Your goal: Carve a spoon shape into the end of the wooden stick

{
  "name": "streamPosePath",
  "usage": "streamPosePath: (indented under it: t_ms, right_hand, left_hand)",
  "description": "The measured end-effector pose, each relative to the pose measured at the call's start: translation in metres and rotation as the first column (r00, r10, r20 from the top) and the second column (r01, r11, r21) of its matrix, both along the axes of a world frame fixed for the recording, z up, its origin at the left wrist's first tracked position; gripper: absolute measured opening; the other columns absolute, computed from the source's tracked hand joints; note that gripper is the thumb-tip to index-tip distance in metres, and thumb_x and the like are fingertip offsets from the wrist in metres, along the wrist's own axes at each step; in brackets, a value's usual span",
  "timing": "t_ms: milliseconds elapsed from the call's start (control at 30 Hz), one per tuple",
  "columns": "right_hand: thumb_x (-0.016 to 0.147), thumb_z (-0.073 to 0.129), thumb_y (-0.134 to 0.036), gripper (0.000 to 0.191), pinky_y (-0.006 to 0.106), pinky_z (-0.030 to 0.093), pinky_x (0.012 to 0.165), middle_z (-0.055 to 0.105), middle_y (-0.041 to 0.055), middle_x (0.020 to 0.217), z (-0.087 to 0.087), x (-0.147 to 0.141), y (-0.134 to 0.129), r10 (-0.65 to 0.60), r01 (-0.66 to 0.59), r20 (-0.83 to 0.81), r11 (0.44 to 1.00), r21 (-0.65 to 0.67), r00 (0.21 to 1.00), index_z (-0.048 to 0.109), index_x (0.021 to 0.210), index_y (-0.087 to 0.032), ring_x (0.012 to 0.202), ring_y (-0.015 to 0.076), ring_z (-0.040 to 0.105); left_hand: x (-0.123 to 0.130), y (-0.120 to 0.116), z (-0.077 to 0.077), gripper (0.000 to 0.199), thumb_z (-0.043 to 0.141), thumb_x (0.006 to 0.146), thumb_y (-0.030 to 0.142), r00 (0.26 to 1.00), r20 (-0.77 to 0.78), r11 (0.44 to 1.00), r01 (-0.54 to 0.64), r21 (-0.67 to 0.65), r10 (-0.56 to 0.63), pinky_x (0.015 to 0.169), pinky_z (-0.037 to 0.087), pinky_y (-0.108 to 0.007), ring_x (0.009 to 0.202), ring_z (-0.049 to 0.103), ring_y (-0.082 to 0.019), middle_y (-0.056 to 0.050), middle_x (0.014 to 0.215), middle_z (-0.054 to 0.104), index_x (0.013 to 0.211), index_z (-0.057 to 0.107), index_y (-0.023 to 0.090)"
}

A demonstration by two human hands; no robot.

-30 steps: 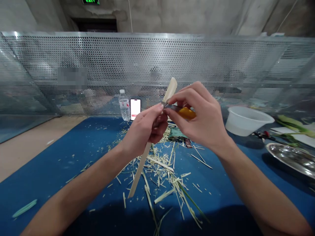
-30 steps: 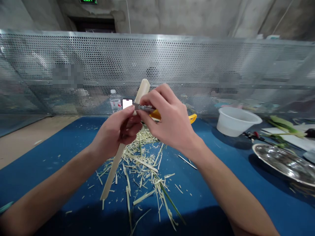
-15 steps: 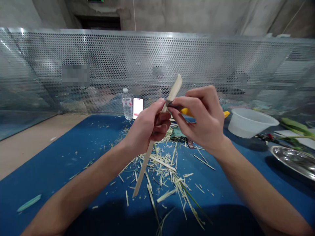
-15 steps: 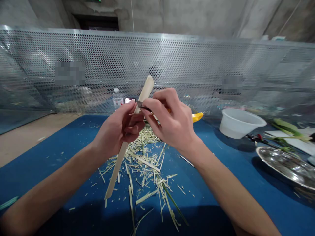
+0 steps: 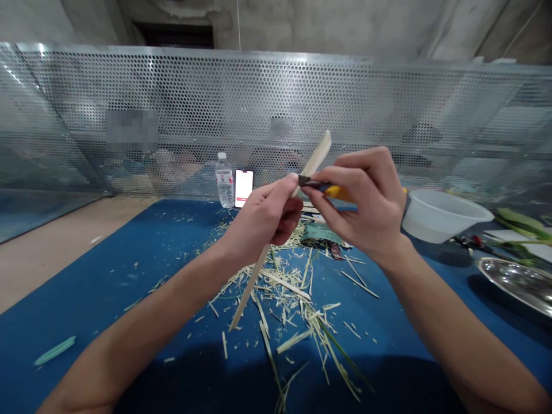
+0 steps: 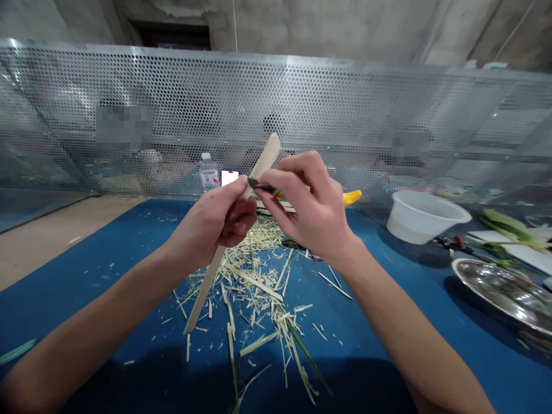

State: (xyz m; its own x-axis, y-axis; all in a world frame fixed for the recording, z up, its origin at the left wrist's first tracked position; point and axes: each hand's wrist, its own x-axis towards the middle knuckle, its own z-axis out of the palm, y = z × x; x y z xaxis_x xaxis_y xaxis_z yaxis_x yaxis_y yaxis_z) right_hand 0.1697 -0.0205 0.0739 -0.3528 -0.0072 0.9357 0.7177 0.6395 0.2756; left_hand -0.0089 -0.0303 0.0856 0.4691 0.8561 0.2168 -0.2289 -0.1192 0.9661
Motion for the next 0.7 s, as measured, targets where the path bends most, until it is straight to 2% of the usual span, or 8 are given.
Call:
streamPosePath:
  t_ms: [100,167,233,367,433,600,633,700]
  right_hand:
    - [0.086,0.069,-0.021,0.022,0.036,0.054,0.063,0.063,0.0043,0.091,-0.004,0.005,0.006,-0.037,0.026,0.077,0.990,0.137,0.996,0.067,0.104,-0.033,0.074,0.0181,0.061]
    - [0.084,0.071,-0.020,0.025,0.035,0.054,0.063,0.063,0.0043,0.091,-0.004,0.007,0.009,-0.029,0.010,0.103,0.984,0.177,0.994,0.067,0.105,-0.032,0.073,0.0171,0.060]
    - [0.083,0.073,-0.021,0.025,0.036,0.054,0.066,0.063,0.0048,0.092,-0.003,0.007,0.010,0.006,-0.021,0.093,0.987,0.158,0.996,0.067,0.105,-0.030,0.076,0.0178,0.062]
    - [0.082,0.075,-0.024,0.025,0.036,0.055,0.068,0.064,0.0044,0.092,0.002,0.000,0.007,0.124,-0.125,-0.029,0.992,-0.013,0.992,0.066,0.104,-0.028,0.083,0.0193,0.063]
    - [0.081,0.075,-0.023,0.025,0.034,0.055,0.067,0.063,0.0042,0.092,0.002,-0.002,0.007,0.135,-0.139,-0.062,0.988,-0.061,0.989,0.065,0.104,-0.027,0.083,0.0189,0.064]
    - [0.080,0.076,-0.018,0.029,0.033,0.054,0.064,0.062,0.0056,0.092,-0.002,0.000,0.010,0.028,-0.037,0.069,0.990,0.134,0.997,0.065,0.106,-0.026,0.078,0.0171,0.061]
    - [0.080,0.075,-0.018,0.029,0.033,0.054,0.065,0.062,0.0057,0.092,-0.003,0.000,0.009,0.034,-0.042,0.064,0.991,0.125,0.997,0.065,0.106,-0.026,0.078,0.0172,0.061]
    - [0.082,0.073,-0.020,0.026,0.034,0.054,0.068,0.062,0.0060,0.093,-0.002,-0.001,0.008,0.085,-0.086,0.037,0.996,0.021,0.996,0.065,0.105,-0.025,0.081,0.0179,0.063]
  left_hand:
    - [-0.002,0.001,0.002,0.044,0.043,0.099,0.044,0.998,-0.034,0.997,0.060,-0.038,-0.061,0.038,0.012,-0.019,0.042,0.017,-0.004,0.006,0.056,0.023,0.065,0.029,0.021]
    - [-0.005,0.003,0.004,0.044,0.044,0.099,0.045,0.992,-0.060,0.992,0.103,-0.075,-0.108,0.037,0.011,-0.019,0.042,0.015,-0.004,0.006,0.055,0.024,0.065,0.029,0.021]
    - [-0.008,0.005,0.006,0.044,0.043,0.099,0.046,0.987,-0.087,0.987,0.126,-0.099,-0.135,0.037,0.011,-0.019,0.042,0.014,-0.004,0.006,0.054,0.024,0.065,0.030,0.021]
    - [-0.012,0.009,0.007,0.044,0.040,0.100,0.047,0.980,-0.124,0.986,0.144,-0.089,-0.154,0.037,0.012,-0.017,0.042,0.014,-0.004,0.007,0.054,0.025,0.065,0.031,0.020]
    - [-0.012,0.010,0.007,0.044,0.040,0.100,0.046,0.981,-0.127,0.987,0.136,-0.080,-0.145,0.037,0.012,-0.017,0.043,0.014,-0.004,0.007,0.054,0.024,0.065,0.031,0.021]
    - [-0.011,0.009,0.008,0.042,0.039,0.100,0.044,0.983,-0.108,0.985,0.141,-0.099,-0.151,0.037,0.012,-0.017,0.042,0.014,-0.004,0.007,0.054,0.023,0.066,0.030,0.021]
    - [-0.011,0.009,0.008,0.042,0.039,0.101,0.044,0.983,-0.102,0.984,0.143,-0.105,-0.154,0.037,0.012,-0.017,0.042,0.013,-0.004,0.007,0.055,0.022,0.066,0.030,0.021]
    - [-0.011,0.009,0.007,0.041,0.038,0.101,0.043,0.984,-0.089,0.984,0.143,-0.106,-0.152,0.037,0.011,-0.017,0.042,0.012,-0.004,0.007,0.056,0.022,0.067,0.031,0.021]
